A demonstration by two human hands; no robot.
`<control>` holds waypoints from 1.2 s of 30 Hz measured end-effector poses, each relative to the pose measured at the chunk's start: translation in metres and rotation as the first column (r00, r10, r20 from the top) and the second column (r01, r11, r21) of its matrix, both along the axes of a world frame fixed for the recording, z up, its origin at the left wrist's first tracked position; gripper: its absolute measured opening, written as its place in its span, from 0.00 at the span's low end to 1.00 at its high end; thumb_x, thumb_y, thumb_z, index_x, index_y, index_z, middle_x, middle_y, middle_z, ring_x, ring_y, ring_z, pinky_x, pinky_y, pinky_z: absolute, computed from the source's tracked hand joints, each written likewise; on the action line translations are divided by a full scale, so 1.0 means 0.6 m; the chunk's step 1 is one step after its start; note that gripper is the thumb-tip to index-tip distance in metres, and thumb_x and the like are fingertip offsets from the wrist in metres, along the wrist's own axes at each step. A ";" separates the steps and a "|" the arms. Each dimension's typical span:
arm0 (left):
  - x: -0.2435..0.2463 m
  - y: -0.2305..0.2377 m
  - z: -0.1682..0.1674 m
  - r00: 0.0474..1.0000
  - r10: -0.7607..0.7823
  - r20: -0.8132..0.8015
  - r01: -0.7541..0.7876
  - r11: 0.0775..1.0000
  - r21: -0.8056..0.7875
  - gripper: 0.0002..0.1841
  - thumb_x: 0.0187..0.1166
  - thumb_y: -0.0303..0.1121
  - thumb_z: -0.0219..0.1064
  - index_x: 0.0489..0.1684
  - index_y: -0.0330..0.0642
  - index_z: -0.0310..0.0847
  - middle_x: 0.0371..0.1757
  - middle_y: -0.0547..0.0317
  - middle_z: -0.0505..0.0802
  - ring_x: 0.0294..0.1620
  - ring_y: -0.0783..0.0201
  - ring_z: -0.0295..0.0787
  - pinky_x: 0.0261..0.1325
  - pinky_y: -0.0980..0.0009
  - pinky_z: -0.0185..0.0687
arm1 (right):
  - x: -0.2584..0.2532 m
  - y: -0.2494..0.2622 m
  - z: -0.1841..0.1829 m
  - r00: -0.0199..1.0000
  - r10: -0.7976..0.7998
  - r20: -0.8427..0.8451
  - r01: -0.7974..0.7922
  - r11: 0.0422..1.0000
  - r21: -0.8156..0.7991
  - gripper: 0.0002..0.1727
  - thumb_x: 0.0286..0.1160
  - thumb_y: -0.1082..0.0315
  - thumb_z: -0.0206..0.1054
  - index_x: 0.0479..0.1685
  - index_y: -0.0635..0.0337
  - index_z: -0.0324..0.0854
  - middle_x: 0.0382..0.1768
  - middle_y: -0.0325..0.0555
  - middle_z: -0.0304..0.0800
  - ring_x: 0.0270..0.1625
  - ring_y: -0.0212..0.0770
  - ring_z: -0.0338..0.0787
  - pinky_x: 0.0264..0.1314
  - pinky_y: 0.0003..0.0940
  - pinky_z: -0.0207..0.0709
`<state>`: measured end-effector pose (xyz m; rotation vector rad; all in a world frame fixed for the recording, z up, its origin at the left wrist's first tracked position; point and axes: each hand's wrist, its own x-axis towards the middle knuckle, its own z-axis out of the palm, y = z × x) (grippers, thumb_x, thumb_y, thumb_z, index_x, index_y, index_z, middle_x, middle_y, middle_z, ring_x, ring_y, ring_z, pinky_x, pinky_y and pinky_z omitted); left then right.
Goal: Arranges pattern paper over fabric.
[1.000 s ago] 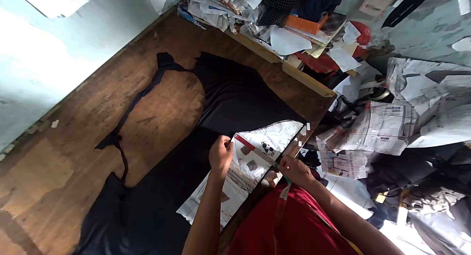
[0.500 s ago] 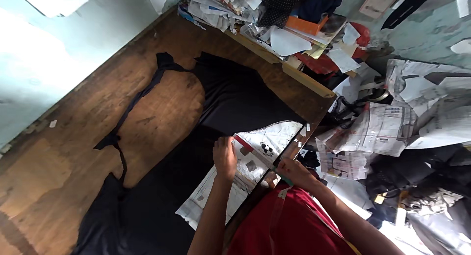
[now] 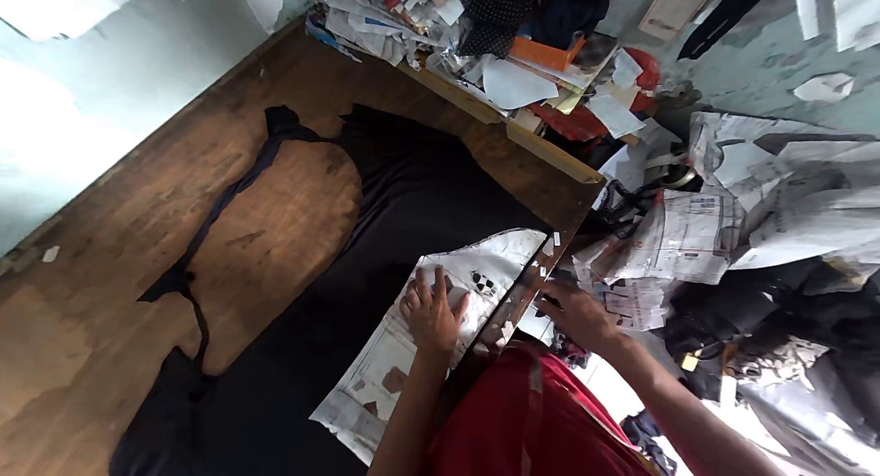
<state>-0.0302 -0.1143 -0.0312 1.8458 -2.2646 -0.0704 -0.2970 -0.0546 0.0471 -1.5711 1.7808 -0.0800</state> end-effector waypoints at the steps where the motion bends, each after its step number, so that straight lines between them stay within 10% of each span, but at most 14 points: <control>1: -0.003 0.002 -0.002 1.000 0.006 0.009 -0.006 1.000 -0.006 0.46 0.71 0.75 0.54 0.81 0.49 0.77 0.79 0.32 0.79 0.74 0.29 0.78 0.67 0.32 0.69 | 0.026 -0.013 -0.005 0.999 0.023 -0.030 -0.026 0.995 -0.095 0.27 0.88 0.52 0.59 0.79 0.58 0.76 0.78 0.57 0.78 0.81 0.57 0.77 0.83 0.56 0.68; 5: -0.008 0.004 -0.012 0.999 0.022 0.033 -0.021 0.999 -0.038 0.50 0.72 0.78 0.44 0.84 0.49 0.74 0.80 0.31 0.78 0.75 0.29 0.78 0.68 0.32 0.67 | 0.108 -0.034 -0.069 0.971 0.164 -0.176 -0.217 0.915 -0.341 0.33 0.82 0.47 0.65 0.83 0.54 0.74 0.87 0.60 0.67 0.88 0.63 0.66 0.87 0.68 0.56; 12: 0.011 0.021 -0.033 0.996 -0.063 -0.063 0.060 0.997 -0.043 0.49 0.77 0.73 0.46 0.84 0.37 0.70 0.84 0.25 0.71 0.84 0.26 0.67 0.82 0.32 0.56 | 0.088 -0.044 -0.108 0.956 0.115 -0.270 -0.199 0.930 -0.309 0.41 0.85 0.37 0.52 0.93 0.49 0.59 0.94 0.60 0.50 0.95 0.62 0.48 0.92 0.73 0.34; 23: 0.095 0.105 -0.047 0.995 -0.005 -0.102 0.005 1.000 -0.001 0.46 0.82 0.69 0.44 0.85 0.35 0.68 0.86 0.26 0.67 0.89 0.28 0.58 0.89 0.36 0.46 | 0.052 -0.070 -0.108 0.949 0.057 -0.311 -0.174 0.915 -0.364 0.32 0.87 0.44 0.56 0.84 0.49 0.73 0.88 0.56 0.67 0.90 0.61 0.63 0.89 0.76 0.38; 36: 0.145 0.169 -0.014 0.979 0.177 -0.097 -0.187 0.977 -0.104 0.27 0.84 0.55 0.56 0.63 0.44 0.88 0.61 0.39 0.90 0.64 0.38 0.85 0.68 0.44 0.75 | 0.060 -0.078 -0.088 0.940 0.097 -0.328 -0.190 0.945 -0.265 0.34 0.86 0.43 0.56 0.86 0.52 0.70 0.89 0.59 0.63 0.92 0.63 0.58 0.91 0.72 0.38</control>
